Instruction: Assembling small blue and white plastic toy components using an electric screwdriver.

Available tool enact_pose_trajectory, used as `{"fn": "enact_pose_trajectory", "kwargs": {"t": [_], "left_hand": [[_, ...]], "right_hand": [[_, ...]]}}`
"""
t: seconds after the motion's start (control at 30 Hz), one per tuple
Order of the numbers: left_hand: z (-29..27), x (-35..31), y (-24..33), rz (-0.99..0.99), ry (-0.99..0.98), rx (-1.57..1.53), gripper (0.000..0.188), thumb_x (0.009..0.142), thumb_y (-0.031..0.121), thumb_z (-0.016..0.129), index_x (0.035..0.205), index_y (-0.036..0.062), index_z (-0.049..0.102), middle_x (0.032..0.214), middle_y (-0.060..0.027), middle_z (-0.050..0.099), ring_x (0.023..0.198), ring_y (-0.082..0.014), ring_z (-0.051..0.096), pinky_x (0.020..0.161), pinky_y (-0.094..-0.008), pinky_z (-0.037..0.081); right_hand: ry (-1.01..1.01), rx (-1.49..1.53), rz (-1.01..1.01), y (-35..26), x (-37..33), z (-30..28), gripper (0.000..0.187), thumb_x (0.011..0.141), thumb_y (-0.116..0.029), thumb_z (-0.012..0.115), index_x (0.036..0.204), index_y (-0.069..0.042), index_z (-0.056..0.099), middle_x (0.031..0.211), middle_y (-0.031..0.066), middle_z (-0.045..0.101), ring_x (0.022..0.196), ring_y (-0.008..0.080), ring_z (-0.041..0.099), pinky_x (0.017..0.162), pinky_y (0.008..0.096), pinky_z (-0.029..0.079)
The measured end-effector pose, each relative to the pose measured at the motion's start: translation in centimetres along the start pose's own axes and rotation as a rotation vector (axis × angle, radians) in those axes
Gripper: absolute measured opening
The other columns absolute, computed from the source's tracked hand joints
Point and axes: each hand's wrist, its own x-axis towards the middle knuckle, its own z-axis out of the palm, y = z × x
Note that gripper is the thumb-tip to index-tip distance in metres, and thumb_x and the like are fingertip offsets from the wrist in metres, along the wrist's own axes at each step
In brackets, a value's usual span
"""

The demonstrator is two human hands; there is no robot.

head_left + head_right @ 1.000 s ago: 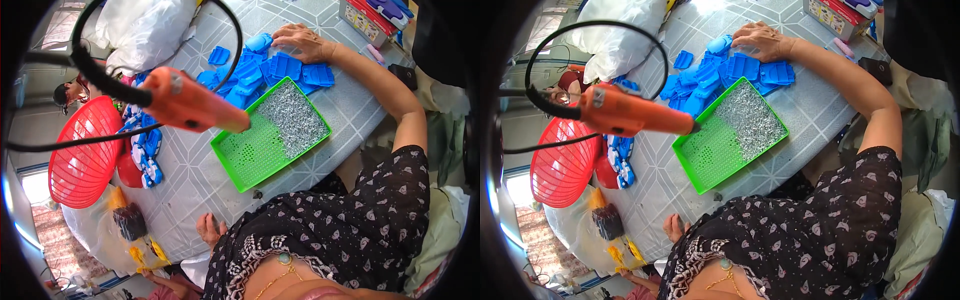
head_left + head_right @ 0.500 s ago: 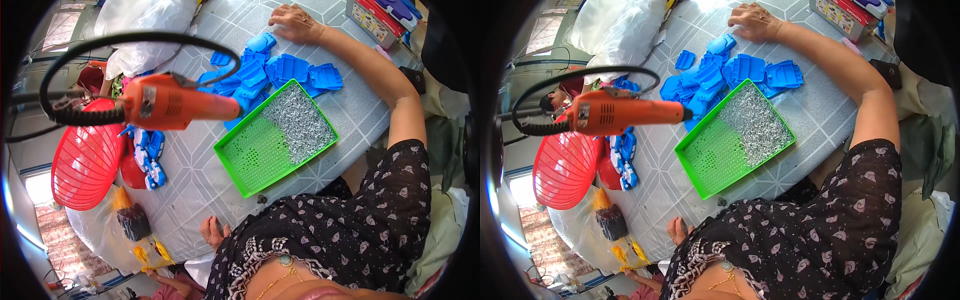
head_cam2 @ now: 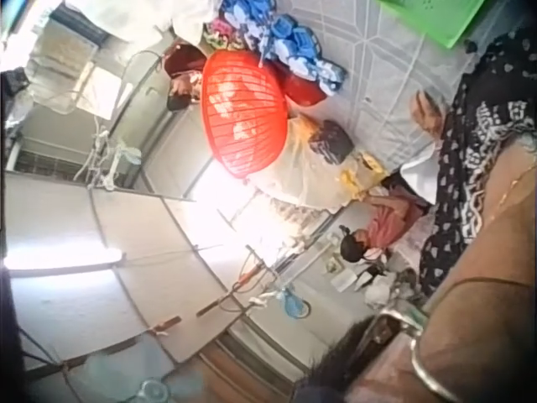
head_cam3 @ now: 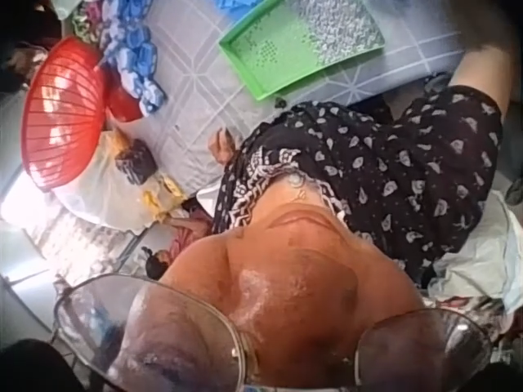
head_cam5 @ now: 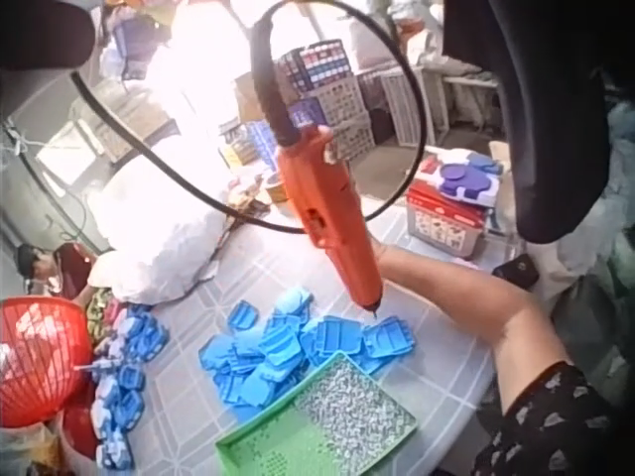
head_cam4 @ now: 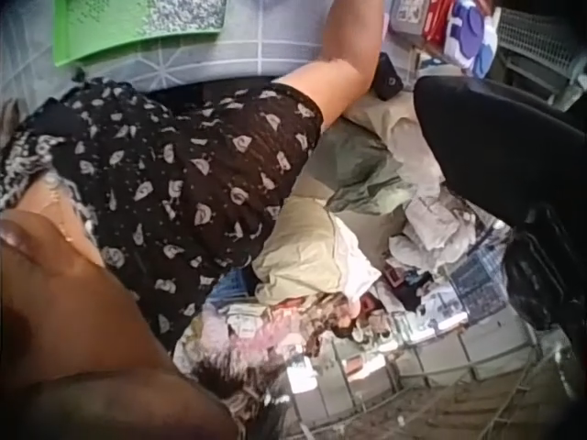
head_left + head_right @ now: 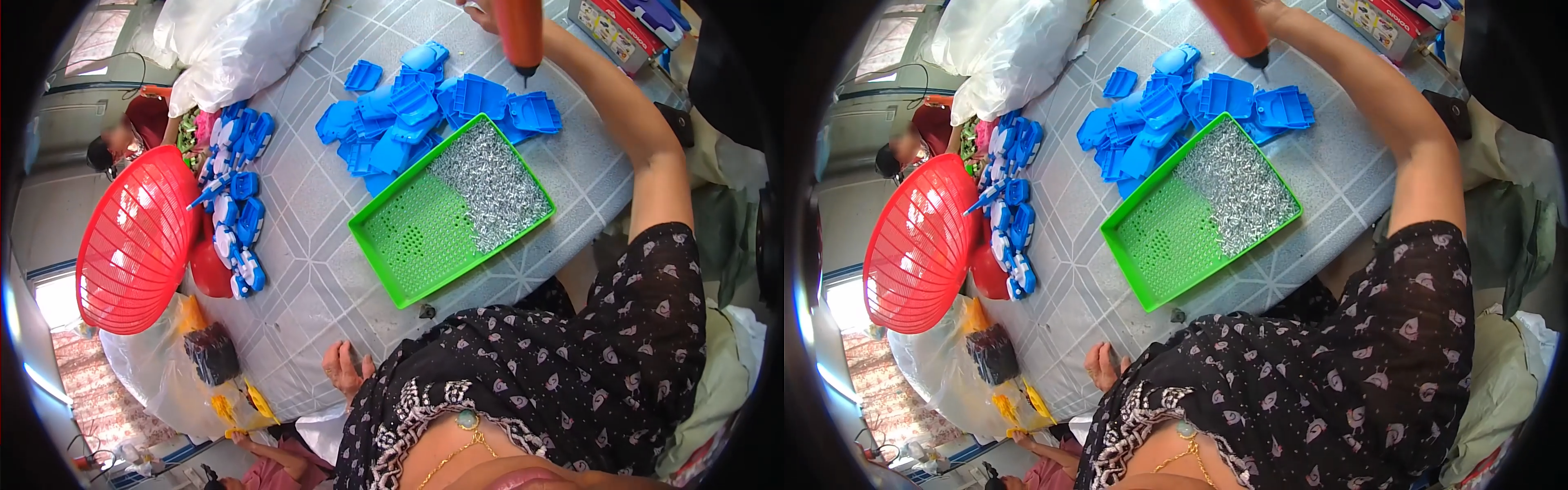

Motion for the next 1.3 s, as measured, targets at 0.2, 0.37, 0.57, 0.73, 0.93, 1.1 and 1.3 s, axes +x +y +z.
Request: {"fn": "enact_pose_trajectory", "kwargs": {"t": [0.2, 0.37, 0.57, 0.73, 0.93, 1.1, 1.3], "left_hand": [[0.4, 0.7, 0.4, 0.016, 0.036, -0.025, 0.049, 0.084, 0.022, 0.077, 0.126, -0.0007, 0.067, 0.128, -0.0212, 0.062, 0.118, -0.0399, 0.057, 0.104, -0.0498, 0.045], [-0.5, 0.5, 0.9, 0.014, 0.033, 0.005, 0.047, 0.087, 0.024, 0.075, 0.126, -0.0005, 0.066, 0.128, -0.0214, 0.062, 0.118, -0.0403, 0.057, 0.104, -0.0499, 0.044], [-0.4, 1.1, 1.1, 0.021, 0.044, -0.060, 0.047, 0.087, 0.029, 0.074, 0.124, 0.0015, 0.064, 0.127, -0.0183, 0.059, 0.118, -0.0388, 0.056, 0.102, -0.0485, 0.043], [-1.2, 0.9, 1.0, 0.018, 0.088, -0.082, 0.046, 0.087, 0.032, 0.074, 0.120, 0.0022, 0.064, 0.122, -0.0155, 0.059, 0.116, -0.0359, 0.057, 0.096, -0.0470, 0.044], [-2.3, 2.6, -2.3, -0.008, 0.150, -0.159, 0.048, 0.085, 0.035, 0.078, 0.117, 0.0028, 0.064, 0.120, -0.0181, 0.064, 0.111, -0.0380, 0.061, 0.093, -0.0469, 0.050], [-2.0, 9.9, -11.3, -0.185, 0.303, -0.045, 0.050, 0.083, 0.034, 0.079, 0.121, 0.0053, 0.064, 0.121, -0.0160, 0.062, 0.110, -0.0366, 0.062, 0.094, -0.0477, 0.052], [-0.3, 14.7, -21.0, -0.390, 0.301, 0.241, 0.047, 0.085, 0.016, 0.071, 0.131, 0.0091, 0.063, 0.129, -0.0172, 0.059, 0.124, -0.0394, 0.056, 0.101, -0.0483, 0.049]], "right_hand": [[-0.218, -1.066, -0.009, -4.7, -12.4, -0.5, 0.024, 0.101, -0.025, 0.063, 0.108, -0.003, 0.069, 0.109, 0.0105, 0.069, 0.104, 0.0226, 0.065, 0.090, 0.0335, 0.050], [-0.271, -1.386, -0.485, -6.1, -17.8, -1.1, 0.028, 0.099, -0.027, 0.065, 0.116, -0.005, 0.066, 0.121, 0.0114, 0.069, 0.107, 0.0298, 0.066, 0.099, 0.0372, 0.048], [0.019, -0.874, -0.102, -3.4, -20.1, -3.9, 0.028, 0.102, -0.018, 0.061, 0.121, 0.001, 0.068, 0.116, 0.0137, 0.068, 0.103, 0.0238, 0.064, 0.091, 0.0357, 0.050], [0.384, -1.019, -0.100, -4.0, -23.0, -10.3, 0.029, 0.104, -0.029, 0.063, 0.113, -0.002, 0.069, 0.096, 0.0037, 0.066, 0.080, 0.0111, 0.056, 0.072, 0.0273, 0.048], [0.023, -0.701, 0.122, -9.9, -31.3, 1.1, 0.012, 0.106, -0.020, 0.062, 0.107, -0.009, 0.066, 0.081, -0.0072, 0.055, 0.064, 0.0011, 0.044, 0.053, 0.0194, 0.034], [-0.251, -0.577, 0.093, -12.9, -31.8, 14.2, 0.005, 0.103, -0.007, 0.063, 0.106, -0.004, 0.065, 0.087, -0.0042, 0.059, 0.075, 0.0026, 0.052, 0.065, 0.0201, 0.041], [-0.607, -0.622, -0.127, -13.3, -28.5, 30.4, 0.008, 0.098, -0.007, 0.069, 0.104, -0.001, 0.068, 0.081, -0.0012, 0.063, 0.071, 0.0050, 0.056, 0.064, 0.0232, 0.047]]}}
